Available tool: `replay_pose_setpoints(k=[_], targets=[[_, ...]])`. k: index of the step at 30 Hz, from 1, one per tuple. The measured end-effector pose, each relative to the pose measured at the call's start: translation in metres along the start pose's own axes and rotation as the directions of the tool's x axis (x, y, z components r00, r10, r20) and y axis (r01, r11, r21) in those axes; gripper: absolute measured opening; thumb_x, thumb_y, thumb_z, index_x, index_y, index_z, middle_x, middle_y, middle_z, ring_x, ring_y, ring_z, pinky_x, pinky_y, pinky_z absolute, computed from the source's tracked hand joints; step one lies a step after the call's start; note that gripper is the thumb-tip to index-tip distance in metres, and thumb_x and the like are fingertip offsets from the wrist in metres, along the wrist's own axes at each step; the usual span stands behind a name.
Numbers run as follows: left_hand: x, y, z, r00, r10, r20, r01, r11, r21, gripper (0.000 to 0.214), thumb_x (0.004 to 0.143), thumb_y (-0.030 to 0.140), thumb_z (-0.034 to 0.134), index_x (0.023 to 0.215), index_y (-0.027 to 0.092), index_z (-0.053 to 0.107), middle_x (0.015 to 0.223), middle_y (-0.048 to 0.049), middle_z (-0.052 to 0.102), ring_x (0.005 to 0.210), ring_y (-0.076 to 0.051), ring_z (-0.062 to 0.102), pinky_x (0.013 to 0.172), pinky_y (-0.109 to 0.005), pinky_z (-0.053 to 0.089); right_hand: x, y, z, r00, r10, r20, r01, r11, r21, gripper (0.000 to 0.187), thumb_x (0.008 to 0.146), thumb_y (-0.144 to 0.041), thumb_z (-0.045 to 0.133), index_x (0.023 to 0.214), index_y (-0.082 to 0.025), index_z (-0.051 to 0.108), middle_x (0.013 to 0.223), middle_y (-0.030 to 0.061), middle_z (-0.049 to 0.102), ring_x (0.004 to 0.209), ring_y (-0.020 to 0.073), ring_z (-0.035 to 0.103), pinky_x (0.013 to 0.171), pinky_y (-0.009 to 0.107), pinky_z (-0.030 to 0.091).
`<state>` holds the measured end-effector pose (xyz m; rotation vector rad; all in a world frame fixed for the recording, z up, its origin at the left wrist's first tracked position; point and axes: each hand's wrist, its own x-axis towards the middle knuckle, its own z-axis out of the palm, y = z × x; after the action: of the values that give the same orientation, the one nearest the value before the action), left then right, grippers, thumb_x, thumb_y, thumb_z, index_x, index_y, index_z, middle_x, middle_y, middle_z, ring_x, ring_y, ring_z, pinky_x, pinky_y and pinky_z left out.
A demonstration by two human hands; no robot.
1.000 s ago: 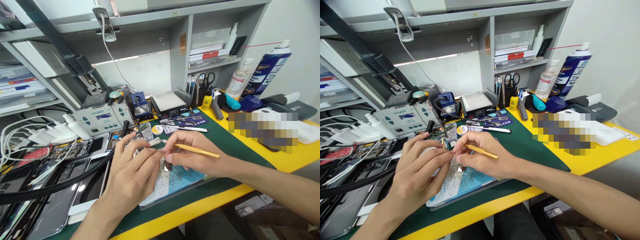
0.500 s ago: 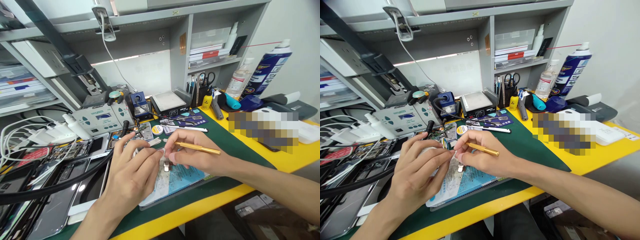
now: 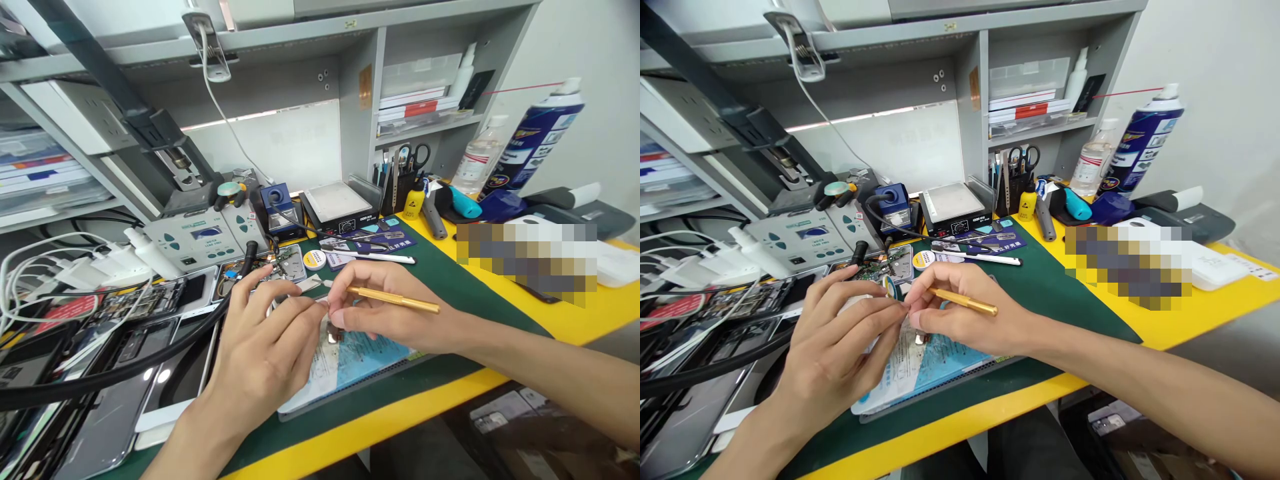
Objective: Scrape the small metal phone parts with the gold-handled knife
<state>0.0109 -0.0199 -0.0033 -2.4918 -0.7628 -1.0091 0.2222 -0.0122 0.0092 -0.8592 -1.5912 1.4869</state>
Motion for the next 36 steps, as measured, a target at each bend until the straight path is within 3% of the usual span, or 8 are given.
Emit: replay_pose_setpoints(k=[18, 30, 36], targets=[[0.0001, -0.0040, 0.0001, 1.000, 0.005, 0.015, -0.005, 1.000, 0.006, 0.020, 0.083, 0.005, 0.071, 0.098, 0.018, 0.068, 0.089, -0.0006, 0.076, 0.092, -0.023, 0.064, 0.101, -0.058, 0.048, 0.0028, 0.0007, -0.0043, 0.995, 0.055, 0.081, -0.064, 0.990, 0.122, 0.015, 0.079, -0.013, 0.076, 0.086, -0.016, 0.063, 0.077, -0.0020, 0.065, 0.054, 0.0059, 0.050, 0.043, 0.016, 0.042], [-0.0037, -0.0089, 0.0006, 0.997, -0.062, 0.050, 0.061, 0.998, 0.021, 0.027, 0.083, 0.014, 0.074, 0.109, 0.012, 0.066, 0.100, -0.0080, 0.074, 0.101, -0.028, 0.062, 0.100, -0.057, 0.048, 0.0021, -0.0019, -0.0034, 0.997, 0.060, 0.048, -0.066, 0.990, 0.121, 0.019, 0.074, -0.007, 0.076, 0.084, -0.015, 0.062, 0.070, -0.0046, 0.064, 0.051, 0.0056, 0.050, 0.042, 0.015, 0.042], [-0.0036, -0.0098, 0.0002, 0.994, -0.069, 0.085, 0.068, 0.998, 0.010, 0.022, 0.085, 0.015, 0.071, 0.107, 0.016, 0.066, 0.100, -0.0057, 0.073, 0.102, -0.026, 0.061, 0.101, -0.056, 0.047, 0.0030, -0.0014, -0.0027, 0.997, 0.075, 0.026, -0.077, 0.992, 0.102, 0.021, 0.073, -0.012, 0.079, 0.084, -0.017, 0.062, 0.067, -0.0038, 0.063, 0.051, 0.0077, 0.050, 0.043, 0.018, 0.041]])
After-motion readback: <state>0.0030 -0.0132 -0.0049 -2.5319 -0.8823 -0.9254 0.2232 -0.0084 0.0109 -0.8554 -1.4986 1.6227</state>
